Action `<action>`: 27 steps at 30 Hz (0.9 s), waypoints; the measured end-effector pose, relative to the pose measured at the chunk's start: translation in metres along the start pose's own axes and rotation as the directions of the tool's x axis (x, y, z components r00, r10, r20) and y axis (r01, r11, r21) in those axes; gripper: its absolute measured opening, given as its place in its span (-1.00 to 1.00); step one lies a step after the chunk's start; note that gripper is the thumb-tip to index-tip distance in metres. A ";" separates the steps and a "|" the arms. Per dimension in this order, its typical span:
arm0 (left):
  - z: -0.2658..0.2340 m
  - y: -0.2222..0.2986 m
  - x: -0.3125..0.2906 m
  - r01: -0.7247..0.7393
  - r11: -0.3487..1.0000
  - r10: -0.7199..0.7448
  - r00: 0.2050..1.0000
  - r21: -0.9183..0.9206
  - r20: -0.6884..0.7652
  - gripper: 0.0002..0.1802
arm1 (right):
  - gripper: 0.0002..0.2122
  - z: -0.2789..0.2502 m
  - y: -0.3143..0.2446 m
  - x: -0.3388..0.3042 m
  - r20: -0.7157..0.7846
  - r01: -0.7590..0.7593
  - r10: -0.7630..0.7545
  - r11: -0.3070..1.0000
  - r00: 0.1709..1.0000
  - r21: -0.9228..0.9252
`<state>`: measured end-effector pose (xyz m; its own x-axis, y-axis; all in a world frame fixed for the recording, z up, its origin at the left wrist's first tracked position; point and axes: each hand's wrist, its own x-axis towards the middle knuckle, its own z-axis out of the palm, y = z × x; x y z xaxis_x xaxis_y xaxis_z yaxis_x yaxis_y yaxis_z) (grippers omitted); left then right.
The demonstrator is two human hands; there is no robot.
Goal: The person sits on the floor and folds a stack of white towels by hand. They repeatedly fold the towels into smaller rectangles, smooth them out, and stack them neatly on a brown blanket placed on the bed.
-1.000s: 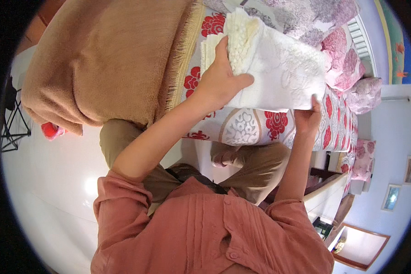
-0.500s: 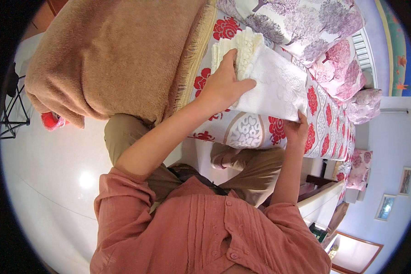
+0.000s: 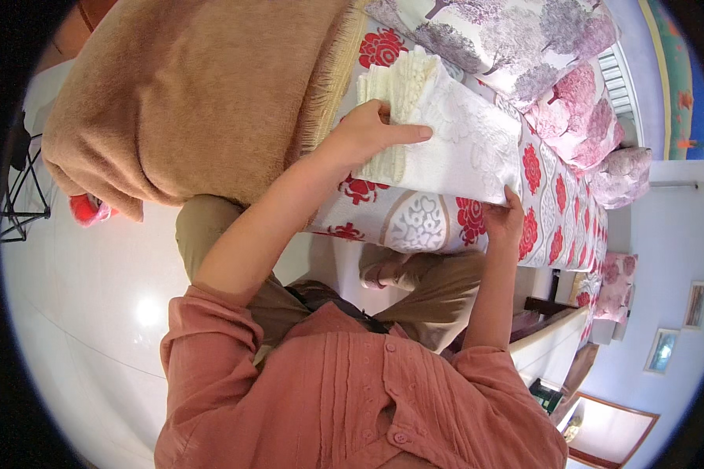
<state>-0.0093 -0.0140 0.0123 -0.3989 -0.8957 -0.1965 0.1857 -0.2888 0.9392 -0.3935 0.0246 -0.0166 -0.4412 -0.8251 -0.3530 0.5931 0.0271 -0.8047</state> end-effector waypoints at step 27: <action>0.038 -0.007 -0.013 -0.225 0.945 0.197 0.971 -0.236 -0.135 0.17 | -0.49 0.082 0.082 -0.115 0.343 -0.283 0.240 0.956 0.908 0.079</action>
<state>-0.0396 0.0131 0.0187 -0.2297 -0.9723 -0.0438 0.4771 -0.1517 0.8656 -0.2388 0.0751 -0.0033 -0.0274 -0.9363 -0.3502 0.7449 0.2145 -0.6317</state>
